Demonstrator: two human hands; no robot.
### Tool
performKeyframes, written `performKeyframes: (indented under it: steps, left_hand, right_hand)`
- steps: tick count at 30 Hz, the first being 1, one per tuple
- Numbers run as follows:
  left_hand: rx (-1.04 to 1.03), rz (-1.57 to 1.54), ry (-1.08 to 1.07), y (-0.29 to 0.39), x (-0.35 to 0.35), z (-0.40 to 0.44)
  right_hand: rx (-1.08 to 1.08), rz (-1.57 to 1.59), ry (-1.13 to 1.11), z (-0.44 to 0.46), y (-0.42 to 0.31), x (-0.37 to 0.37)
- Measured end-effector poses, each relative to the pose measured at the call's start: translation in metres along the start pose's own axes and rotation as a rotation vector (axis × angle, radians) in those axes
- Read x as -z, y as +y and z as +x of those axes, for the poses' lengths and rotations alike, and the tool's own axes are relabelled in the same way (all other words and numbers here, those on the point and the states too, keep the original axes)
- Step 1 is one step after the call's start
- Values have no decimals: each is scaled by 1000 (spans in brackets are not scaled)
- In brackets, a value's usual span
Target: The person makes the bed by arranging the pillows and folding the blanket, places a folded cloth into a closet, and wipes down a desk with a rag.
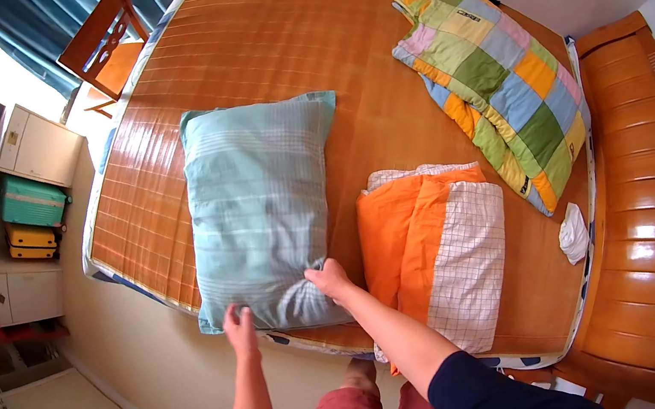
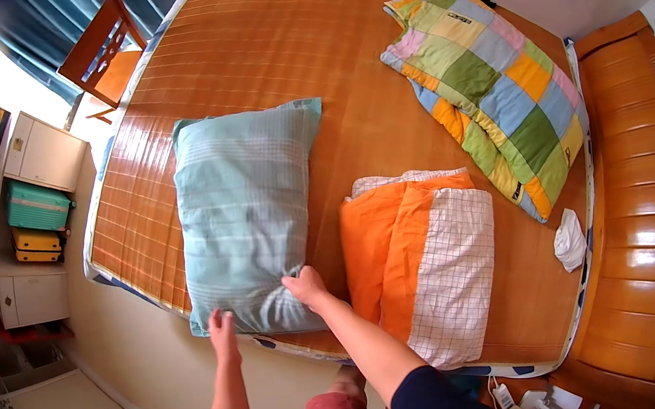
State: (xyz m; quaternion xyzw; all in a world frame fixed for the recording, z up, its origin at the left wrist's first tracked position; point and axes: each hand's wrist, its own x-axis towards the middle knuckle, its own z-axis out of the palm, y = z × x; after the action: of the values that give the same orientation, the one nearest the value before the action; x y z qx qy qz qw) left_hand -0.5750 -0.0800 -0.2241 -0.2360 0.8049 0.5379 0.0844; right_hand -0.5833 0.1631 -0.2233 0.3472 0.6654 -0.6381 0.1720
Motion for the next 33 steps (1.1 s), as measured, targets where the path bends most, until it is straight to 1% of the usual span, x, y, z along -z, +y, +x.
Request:
performKeyframes:
  steps: [1, 2, 3, 5, 6, 7, 8, 9, 11, 12, 13, 15, 16, 17, 19, 20, 22, 23, 24, 26, 27, 28, 29, 30, 31, 32, 33]
  left_hand:
    - [38, 46, 47, 0, 11, 14]
    - [47, 49, 41, 4, 25, 30]
    - [58, 53, 34, 7, 31, 41]
    - [170, -46, 19, 47, 24, 31]
    - [281, -63, -139, 79, 16, 18]
    - [439, -156, -491, 70, 19, 35]
    - [497, -313, -639, 56, 10, 41]
    - [554, -471, -786, 76, -14, 24]
    - [340, -329, -707, 64, -63, 11]
    - [390, -242, -704, 76, -83, 4]
    - [342, -183, -724, 85, -100, -4]
    - [180, -186, -775, 92, -126, -9]
    - [170, -260, -774, 108, -132, -18]
    - [161, -332, -774, 124, -133, -26]
    - [93, -395, -813, 152, -127, -39]
    - [113, -404, -826, 163, -120, -48]
    - [138, -421, -847, 182, -105, -71]
    - [133, -434, -843, 185, -101, -86]
    - [114, -362, -848, 178, -99, -99]
    - [104, -283, -857, 169, -106, -128]
    - [110, -276, -863, 165, -113, -141]
    - [135, -185, -846, 150, -116, -146]
    - [58, -126, -849, 117, -121, -143]
    - [87, -7, -791, 89, -130, -142]
    - [112, 112, -732, 66, -138, -142]
    - [-75, 296, -715, 42, -145, -145]
    - [-261, 477, -694, 28, -152, -151]
  right_hand:
    - [6, 141, -35, -14, -29, 8]
    - [-124, 154, -65, -36, -55, 29]
    - [-127, 151, -51, -51, -62, 39]
    - [111, 533, -62, -75, -66, 57]
    - [81, 561, -12, -95, -82, 75]
    - [81, 595, -2, -107, -84, 89]
    - [74, 600, -21, -115, -83, 102]
    - [68, 605, -40, -121, -81, 112]
    - [100, 601, -3, -123, -79, 126]
    - [118, 590, 21, -125, -76, 133]
    - [120, 597, 33, -125, -76, 142]
    - [167, 556, 22, -123, -78, 163]
    - [194, 555, -40, -126, -82, 177]
    - [196, 567, -32, -133, -85, 190]
    - [413, 456, -107, -157, -94, 214]
    - [453, 432, -97, -175, -93, 227]
    - [431, 512, -168, -218, -80, 253]
    - [431, 491, -143, -240, -64, 263]
    - [376, 493, -126, -259, -45, 273]
    - [372, 528, -76, -282, 4, 290]
    - [328, 458, -15, -288, 27, 299]
    - [230, 281, 93, -289, 52, 306]
    - [131, 104, 201, -287, 78, 310]
    - [134, 109, 210, -283, 106, 312]
    - [47, -13, 297, -278, 126, 313]
    - [-46, -132, 385, -277, 148, 315]
    - [-74, -187, 408, -275, 141, 317]
